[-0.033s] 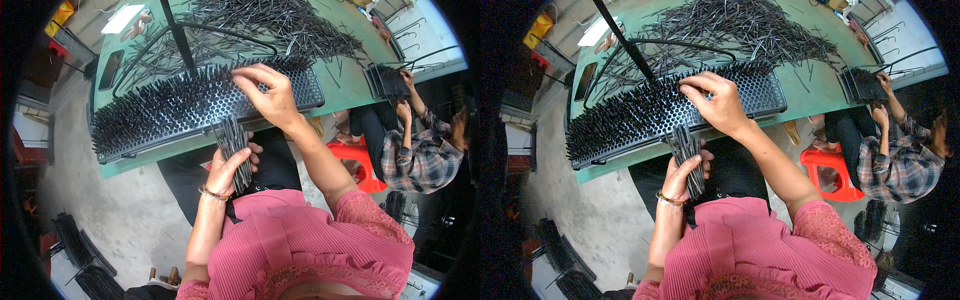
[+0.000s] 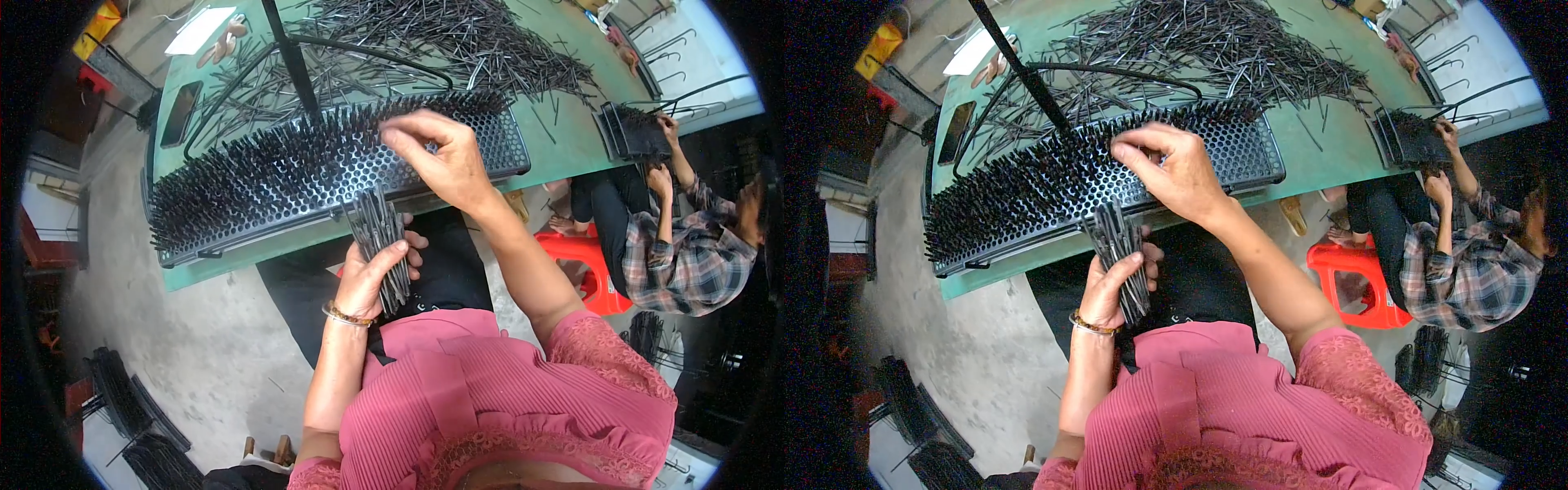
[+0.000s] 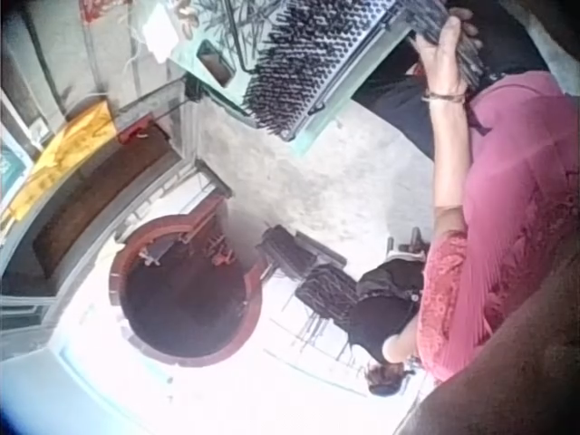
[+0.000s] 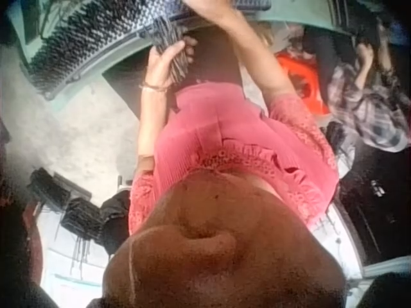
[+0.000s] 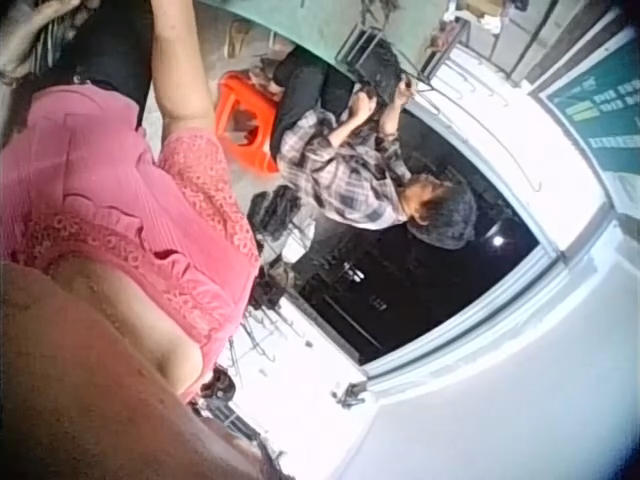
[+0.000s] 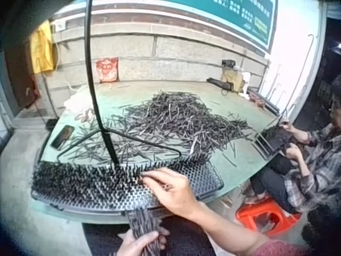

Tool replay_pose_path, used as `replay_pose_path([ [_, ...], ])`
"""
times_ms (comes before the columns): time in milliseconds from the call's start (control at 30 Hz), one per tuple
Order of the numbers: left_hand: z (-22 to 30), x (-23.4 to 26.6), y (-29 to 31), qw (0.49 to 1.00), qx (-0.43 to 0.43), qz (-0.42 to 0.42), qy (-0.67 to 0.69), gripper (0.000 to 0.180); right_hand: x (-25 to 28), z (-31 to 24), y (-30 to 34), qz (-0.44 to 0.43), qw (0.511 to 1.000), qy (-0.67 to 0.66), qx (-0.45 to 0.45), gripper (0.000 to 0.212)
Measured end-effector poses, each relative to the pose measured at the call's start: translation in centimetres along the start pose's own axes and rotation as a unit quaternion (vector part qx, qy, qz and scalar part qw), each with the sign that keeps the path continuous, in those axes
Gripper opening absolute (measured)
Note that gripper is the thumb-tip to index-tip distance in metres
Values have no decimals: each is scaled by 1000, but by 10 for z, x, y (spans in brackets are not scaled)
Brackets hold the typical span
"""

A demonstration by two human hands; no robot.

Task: Manually inserting long metal pins or spikes into a perforated template jig at a workbench.

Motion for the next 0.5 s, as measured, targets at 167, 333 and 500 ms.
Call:
replay_pose_path([
  [167,10,-6,1,999,-17,-40,-25,41,-19,14,26,-169,931,-207,-250,26],
  [333,3,-8,5,998,3,-43,-46,40,-17,16,28,-197,936,-131,-260,26],
  [500,3,-7,4,998,-12,-41,-40,41,-15,11,31,-217,933,-156,-242,25],
])
Point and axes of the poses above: each hand's wrist, its own y-axis away from the middle knuckle, its own x-axis out of the back of the hand, z = x × y, the point moved 5 cm from there along -y, towards the middle knuckle, and after that the axes turned 5 degrees about x, right-handed, at the moved point
